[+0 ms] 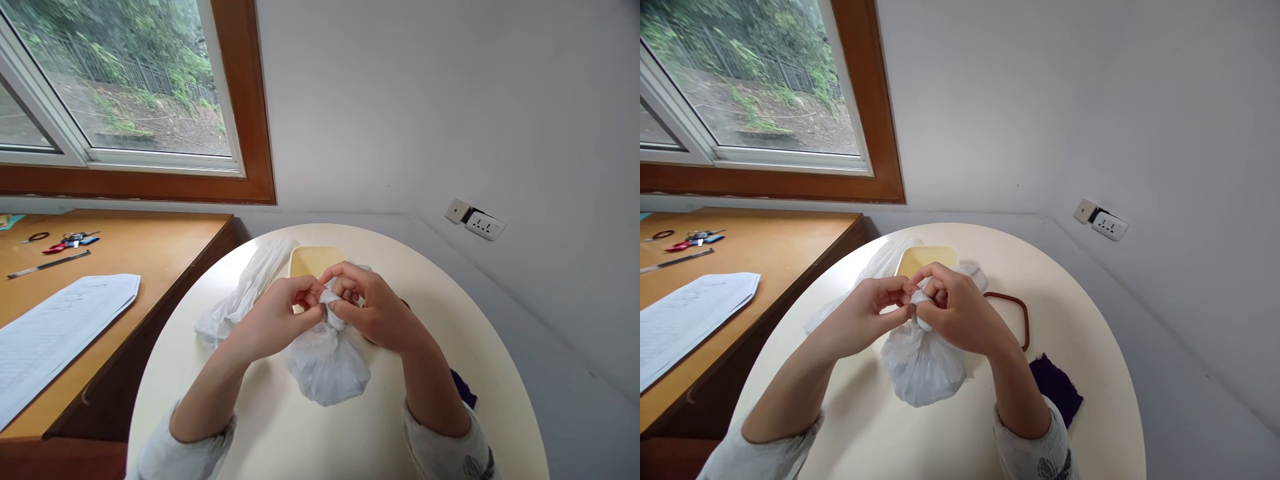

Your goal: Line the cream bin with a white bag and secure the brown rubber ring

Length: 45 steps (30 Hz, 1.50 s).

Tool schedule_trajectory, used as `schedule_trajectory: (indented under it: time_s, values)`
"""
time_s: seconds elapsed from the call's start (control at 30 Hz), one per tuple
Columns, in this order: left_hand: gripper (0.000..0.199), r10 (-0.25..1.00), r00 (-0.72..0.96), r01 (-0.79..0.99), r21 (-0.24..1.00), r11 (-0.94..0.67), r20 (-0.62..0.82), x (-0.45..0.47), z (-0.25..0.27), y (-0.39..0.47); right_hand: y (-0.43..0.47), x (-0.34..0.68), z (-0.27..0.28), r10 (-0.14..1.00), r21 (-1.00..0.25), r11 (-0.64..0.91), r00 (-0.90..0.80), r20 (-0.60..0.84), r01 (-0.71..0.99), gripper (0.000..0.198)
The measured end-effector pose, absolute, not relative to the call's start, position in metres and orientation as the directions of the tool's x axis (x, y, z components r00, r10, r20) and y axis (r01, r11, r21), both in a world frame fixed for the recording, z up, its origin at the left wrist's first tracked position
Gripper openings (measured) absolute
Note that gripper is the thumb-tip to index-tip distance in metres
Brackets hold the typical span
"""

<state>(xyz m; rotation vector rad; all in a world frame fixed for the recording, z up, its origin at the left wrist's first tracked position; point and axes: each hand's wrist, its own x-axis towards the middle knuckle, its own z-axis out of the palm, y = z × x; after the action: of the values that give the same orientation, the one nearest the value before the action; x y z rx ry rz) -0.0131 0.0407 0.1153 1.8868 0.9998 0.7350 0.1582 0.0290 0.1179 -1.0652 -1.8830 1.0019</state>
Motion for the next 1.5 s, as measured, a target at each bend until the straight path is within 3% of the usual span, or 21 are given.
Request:
schedule_trajectory:
  time_s: [0.2,0.4,0.67,1.1,1.5]
  values:
    - [0.010,0.844,0.524,0.207,0.945,-0.254,0.112,-0.016,0.117,0.043,0.031,0.161,0.119,0.892,-0.840,0.414,-0.340,0.297,0.352,0.018]
    - [0.009,0.846,0.523,0.057,0.985,-0.160,0.107,-0.019,0.117,0.047,0.030,0.157,0.119,0.861,-0.734,0.495,-0.147,0.487,0.466,0.011]
    - [0.009,0.912,0.397,0.008,0.993,-0.114,0.102,-0.018,0.114,0.048,0.025,0.156,0.120,0.825,-0.689,0.565,-0.288,0.486,0.454,0.008]
    - [0.011,0.890,0.437,0.029,0.987,-0.160,0.132,-0.016,0.118,0.047,0.023,0.157,0.121,0.842,-0.580,0.533,-0.323,0.432,0.615,0.004]
    - [0.008,0.913,0.354,0.040,0.972,-0.230,0.202,-0.025,0.118,0.051,0.029,0.177,0.121,0.731,-0.642,0.662,-0.521,0.440,0.387,0.009]
